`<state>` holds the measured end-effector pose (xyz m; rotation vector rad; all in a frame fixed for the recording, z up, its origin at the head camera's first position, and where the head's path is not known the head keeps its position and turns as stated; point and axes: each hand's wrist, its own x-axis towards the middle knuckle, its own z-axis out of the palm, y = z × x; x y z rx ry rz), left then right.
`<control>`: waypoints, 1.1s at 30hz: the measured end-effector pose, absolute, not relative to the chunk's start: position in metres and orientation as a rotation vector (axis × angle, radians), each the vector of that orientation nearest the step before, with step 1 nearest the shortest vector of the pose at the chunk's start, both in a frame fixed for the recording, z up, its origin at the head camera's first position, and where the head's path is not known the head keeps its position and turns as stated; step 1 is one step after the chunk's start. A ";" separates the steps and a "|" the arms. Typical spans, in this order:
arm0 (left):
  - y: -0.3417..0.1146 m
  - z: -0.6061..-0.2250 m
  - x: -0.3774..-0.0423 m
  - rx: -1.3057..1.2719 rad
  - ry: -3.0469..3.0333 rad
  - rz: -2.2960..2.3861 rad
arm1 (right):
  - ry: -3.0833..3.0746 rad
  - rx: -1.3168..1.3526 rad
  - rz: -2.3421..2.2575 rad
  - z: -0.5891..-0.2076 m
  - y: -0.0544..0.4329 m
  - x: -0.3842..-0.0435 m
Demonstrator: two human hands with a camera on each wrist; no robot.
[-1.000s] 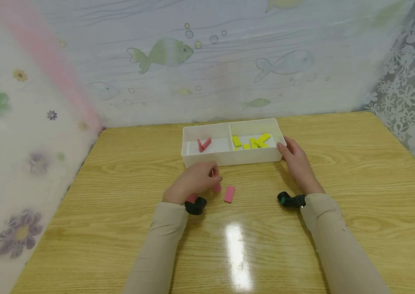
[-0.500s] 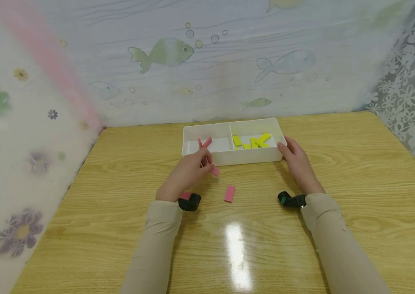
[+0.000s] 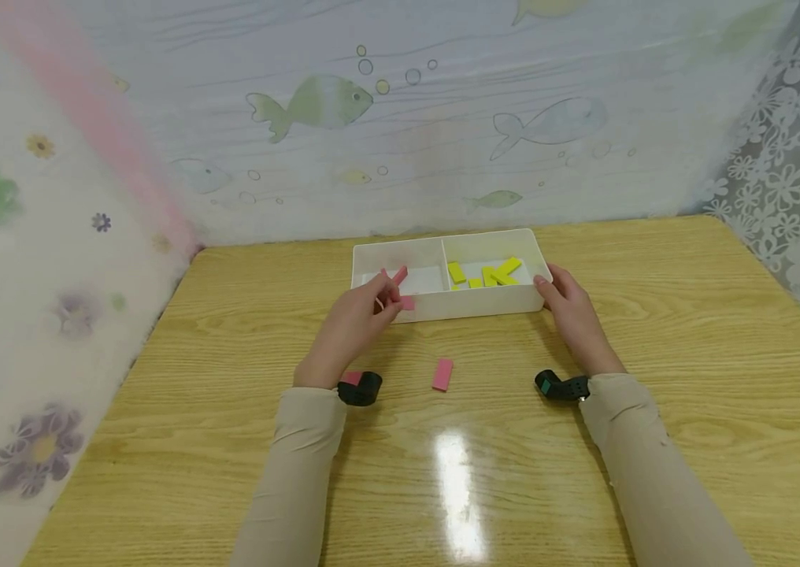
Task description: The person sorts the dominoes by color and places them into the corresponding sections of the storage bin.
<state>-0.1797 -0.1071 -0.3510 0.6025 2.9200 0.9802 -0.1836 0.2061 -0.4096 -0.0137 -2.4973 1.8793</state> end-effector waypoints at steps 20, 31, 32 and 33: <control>-0.108 -0.352 -0.181 0.634 2.912 0.957 | -2.499 -0.019 1.870 -0.411 0.207 -0.185; -0.102 -0.355 -0.177 0.667 2.811 0.960 | -2.493 -0.008 1.868 -0.411 0.208 -0.183; -0.102 -0.355 -0.177 0.670 2.802 0.962 | -2.491 -0.006 1.869 -0.411 0.208 -0.184; -0.102 -0.355 -0.177 0.672 2.796 0.962 | -2.490 -0.003 1.869 -0.411 0.208 -0.184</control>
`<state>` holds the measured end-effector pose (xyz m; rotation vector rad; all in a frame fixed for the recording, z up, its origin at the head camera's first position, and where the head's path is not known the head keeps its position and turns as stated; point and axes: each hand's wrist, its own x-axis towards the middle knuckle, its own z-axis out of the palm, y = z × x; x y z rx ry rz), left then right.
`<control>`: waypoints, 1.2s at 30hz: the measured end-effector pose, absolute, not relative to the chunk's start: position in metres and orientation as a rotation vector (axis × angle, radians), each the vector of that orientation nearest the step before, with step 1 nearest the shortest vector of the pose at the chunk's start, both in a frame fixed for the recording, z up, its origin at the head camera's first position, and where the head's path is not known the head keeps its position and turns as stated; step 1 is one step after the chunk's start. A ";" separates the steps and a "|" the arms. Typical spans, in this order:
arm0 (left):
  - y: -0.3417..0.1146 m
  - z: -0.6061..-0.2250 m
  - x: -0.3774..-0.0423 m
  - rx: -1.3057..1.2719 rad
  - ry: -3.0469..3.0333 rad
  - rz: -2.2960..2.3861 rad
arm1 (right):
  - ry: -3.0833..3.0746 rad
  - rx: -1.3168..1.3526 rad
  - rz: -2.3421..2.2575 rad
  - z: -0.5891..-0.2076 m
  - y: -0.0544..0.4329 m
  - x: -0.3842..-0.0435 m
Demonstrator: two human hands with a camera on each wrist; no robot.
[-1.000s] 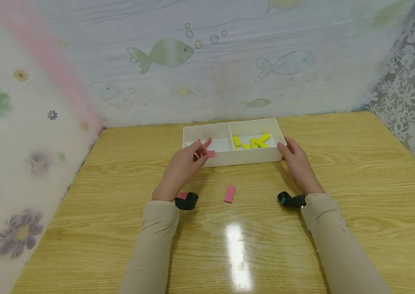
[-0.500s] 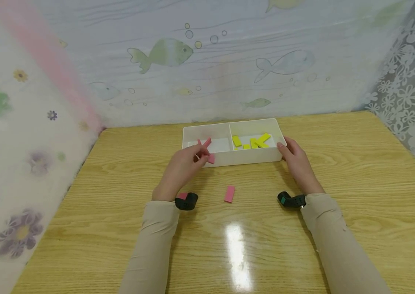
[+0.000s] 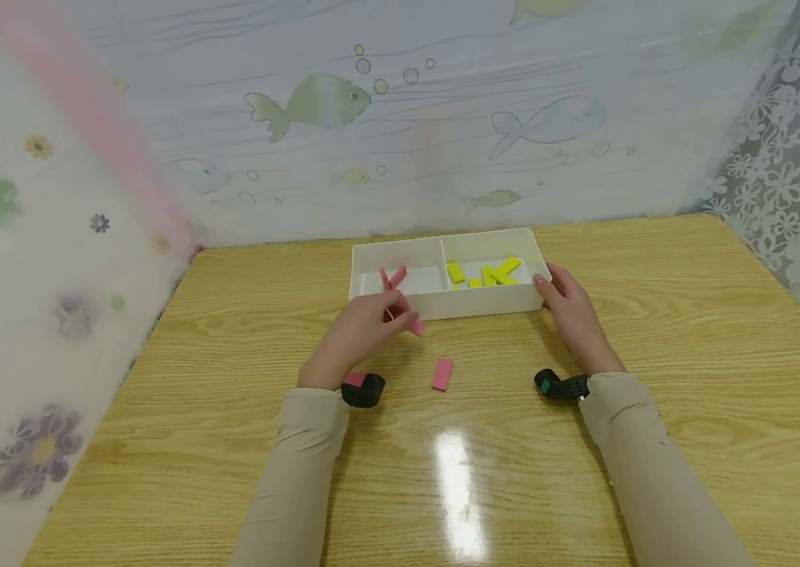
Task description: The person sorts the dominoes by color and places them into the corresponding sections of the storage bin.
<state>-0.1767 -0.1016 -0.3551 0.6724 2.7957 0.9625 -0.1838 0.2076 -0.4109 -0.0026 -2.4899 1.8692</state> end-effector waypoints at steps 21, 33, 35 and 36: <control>-0.099 -0.359 -0.175 0.691 2.803 0.928 | -2.485 -0.011 1.875 -0.412 0.208 -0.184; -0.094 -0.360 -0.176 0.767 2.728 0.996 | -2.480 -0.016 1.876 -0.411 0.208 -0.184; -0.094 -0.361 -0.176 0.782 2.725 0.996 | -2.483 -0.018 1.878 -0.411 0.208 -0.185; -0.094 -0.362 -0.176 0.783 2.730 0.991 | -2.484 -0.018 1.879 -0.411 0.207 -0.185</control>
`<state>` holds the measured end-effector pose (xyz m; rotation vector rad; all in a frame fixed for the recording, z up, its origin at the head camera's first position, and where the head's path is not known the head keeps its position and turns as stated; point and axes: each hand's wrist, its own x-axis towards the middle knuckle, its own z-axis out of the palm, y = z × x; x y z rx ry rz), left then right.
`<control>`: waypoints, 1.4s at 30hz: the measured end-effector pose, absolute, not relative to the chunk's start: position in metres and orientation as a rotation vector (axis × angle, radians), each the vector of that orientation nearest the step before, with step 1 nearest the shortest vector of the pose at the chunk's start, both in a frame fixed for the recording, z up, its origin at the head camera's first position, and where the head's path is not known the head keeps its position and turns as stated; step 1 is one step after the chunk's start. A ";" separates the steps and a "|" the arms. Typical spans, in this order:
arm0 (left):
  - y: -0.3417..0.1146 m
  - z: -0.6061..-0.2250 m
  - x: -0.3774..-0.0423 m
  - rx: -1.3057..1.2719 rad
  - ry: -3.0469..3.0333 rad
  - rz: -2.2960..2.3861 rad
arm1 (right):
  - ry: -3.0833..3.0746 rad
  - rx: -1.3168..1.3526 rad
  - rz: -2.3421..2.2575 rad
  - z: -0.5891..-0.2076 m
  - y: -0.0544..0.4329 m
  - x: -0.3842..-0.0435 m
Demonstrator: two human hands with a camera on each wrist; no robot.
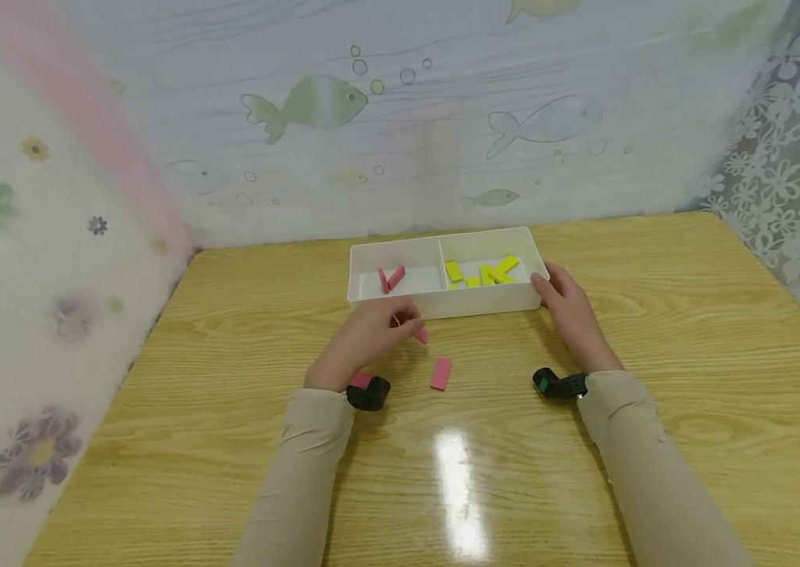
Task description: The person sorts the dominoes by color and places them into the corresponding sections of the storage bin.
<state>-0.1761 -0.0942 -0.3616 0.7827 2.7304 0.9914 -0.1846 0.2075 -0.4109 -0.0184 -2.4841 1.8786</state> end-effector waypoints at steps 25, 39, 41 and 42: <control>-0.095 -0.371 -0.179 0.773 2.714 0.924 | -2.489 -0.026 1.873 -0.411 0.208 -0.184; -0.093 -0.372 -0.179 0.808 2.675 0.923 | -2.484 -0.024 1.879 -0.411 0.208 -0.185; -0.093 -0.372 -0.179 0.812 2.678 0.910 | -2.484 -0.021 1.881 -0.411 0.208 -0.185; -0.092 -0.372 -0.179 0.810 2.678 0.904 | -2.484 -0.020 1.882 -0.411 0.208 -0.185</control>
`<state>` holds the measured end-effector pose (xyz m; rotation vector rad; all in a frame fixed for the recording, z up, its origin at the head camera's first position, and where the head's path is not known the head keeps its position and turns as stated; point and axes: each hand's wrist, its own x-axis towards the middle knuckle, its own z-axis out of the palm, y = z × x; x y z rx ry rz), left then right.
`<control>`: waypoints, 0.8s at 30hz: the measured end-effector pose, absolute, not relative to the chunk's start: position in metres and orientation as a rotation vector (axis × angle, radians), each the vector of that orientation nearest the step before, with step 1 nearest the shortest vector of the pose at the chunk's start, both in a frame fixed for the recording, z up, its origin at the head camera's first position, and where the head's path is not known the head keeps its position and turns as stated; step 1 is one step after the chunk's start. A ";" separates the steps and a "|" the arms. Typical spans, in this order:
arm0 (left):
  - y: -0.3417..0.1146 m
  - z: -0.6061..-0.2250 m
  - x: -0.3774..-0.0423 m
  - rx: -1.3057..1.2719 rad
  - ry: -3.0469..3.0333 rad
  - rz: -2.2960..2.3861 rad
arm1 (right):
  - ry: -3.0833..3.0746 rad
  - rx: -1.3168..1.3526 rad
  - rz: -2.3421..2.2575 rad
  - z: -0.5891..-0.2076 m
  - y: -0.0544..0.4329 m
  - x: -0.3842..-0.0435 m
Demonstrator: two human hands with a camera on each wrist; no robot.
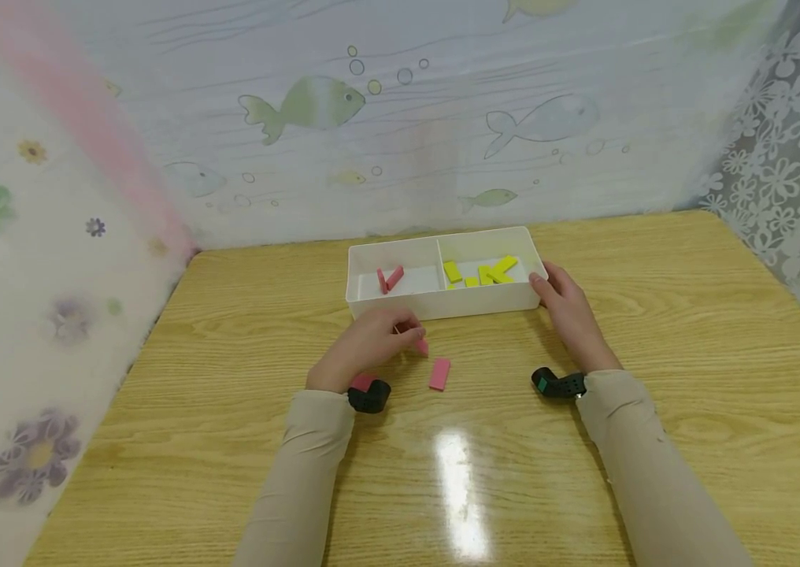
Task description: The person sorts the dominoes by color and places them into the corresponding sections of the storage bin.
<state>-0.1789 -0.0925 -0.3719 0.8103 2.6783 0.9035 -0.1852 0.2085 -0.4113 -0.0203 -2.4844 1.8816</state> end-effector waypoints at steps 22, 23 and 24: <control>-0.092 -0.373 -0.179 0.791 2.690 0.815 | -2.487 -0.057 1.892 -0.411 0.208 -0.187; -0.092 -0.373 -0.179 0.790 2.692 0.810 | -2.484 -0.055 1.895 -0.412 0.208 -0.187; -0.091 -0.373 -0.179 0.786 2.696 0.804 | -2.484 -0.054 1.894 -0.412 0.208 -0.187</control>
